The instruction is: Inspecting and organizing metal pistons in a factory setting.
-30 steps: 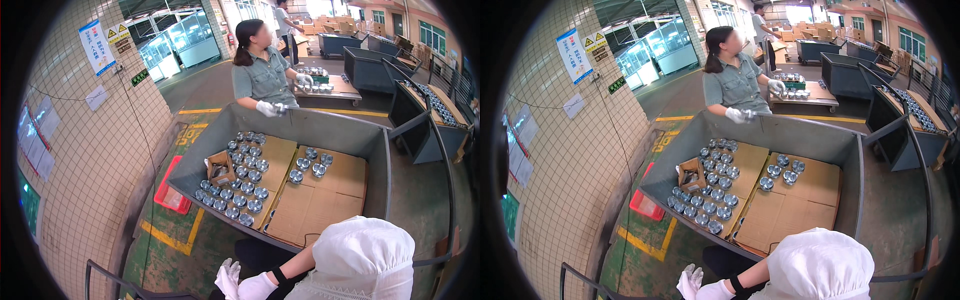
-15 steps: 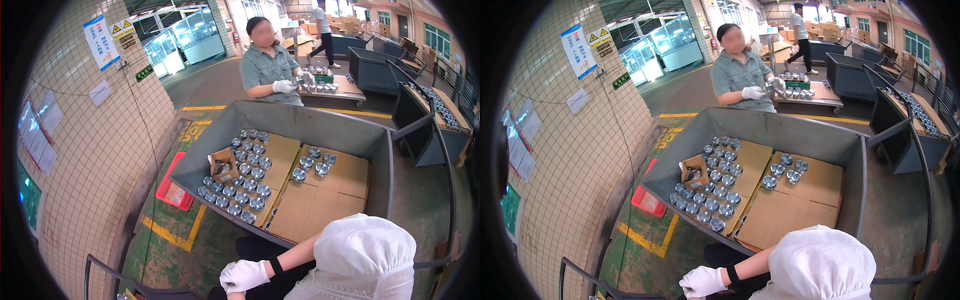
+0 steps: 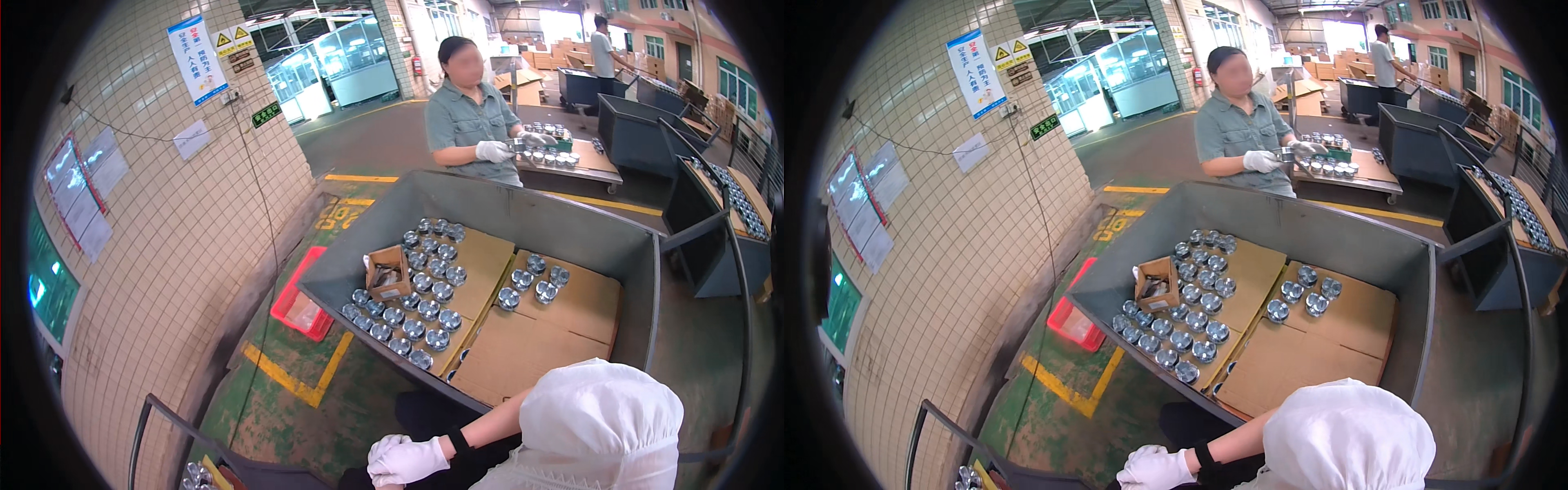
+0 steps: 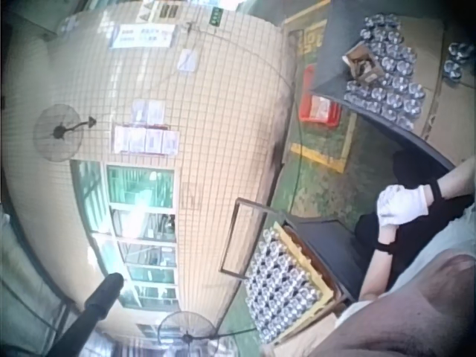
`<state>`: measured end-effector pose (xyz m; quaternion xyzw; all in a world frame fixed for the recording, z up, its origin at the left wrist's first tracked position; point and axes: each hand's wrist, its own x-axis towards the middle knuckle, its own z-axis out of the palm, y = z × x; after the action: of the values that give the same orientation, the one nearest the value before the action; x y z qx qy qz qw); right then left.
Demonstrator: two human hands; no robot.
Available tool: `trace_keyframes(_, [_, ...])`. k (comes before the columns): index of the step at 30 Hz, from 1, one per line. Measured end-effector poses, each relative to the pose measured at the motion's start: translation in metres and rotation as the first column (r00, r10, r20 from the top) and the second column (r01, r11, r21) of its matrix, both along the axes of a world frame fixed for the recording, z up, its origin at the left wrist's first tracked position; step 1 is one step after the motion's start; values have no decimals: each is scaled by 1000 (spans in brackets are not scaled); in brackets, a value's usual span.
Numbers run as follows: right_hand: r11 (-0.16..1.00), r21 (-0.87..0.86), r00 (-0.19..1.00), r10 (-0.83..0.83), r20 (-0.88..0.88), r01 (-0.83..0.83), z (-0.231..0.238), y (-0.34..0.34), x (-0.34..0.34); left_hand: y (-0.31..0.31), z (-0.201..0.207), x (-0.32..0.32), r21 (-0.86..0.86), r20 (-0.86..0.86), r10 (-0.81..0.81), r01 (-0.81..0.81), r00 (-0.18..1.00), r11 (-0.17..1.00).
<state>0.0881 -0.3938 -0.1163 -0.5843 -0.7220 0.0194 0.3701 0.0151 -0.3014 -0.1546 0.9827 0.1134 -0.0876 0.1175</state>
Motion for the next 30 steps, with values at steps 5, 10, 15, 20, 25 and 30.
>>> trace_keyframes(5, [780,-605,980,47,-194,-157,23,-3,-3,25,-60,-1,-122,520,-91,179,849,976])
trace_keyframes(10, [901,-344,938,157,-310,-264,23,-18,0,34,-55,-20,-943,171,727,-103,665,316])
trace_keyframes(15, [676,-574,636,-200,-746,-462,33,-24,19,12,80,-5,-657,-225,636,367,738,-658])
trace_keyframes(20, [593,-434,467,-107,-878,-679,18,-25,13,-19,116,-15,-288,-257,546,476,798,-831])
trace_keyframes(25, [568,-395,423,-90,-902,-722,12,-26,9,-33,115,-18,-173,-259,554,527,791,-832])
trace_keyframes(30, [561,-336,393,-21,-919,-757,6,-25,5,-41,121,-16,-195,-277,613,581,740,-790])
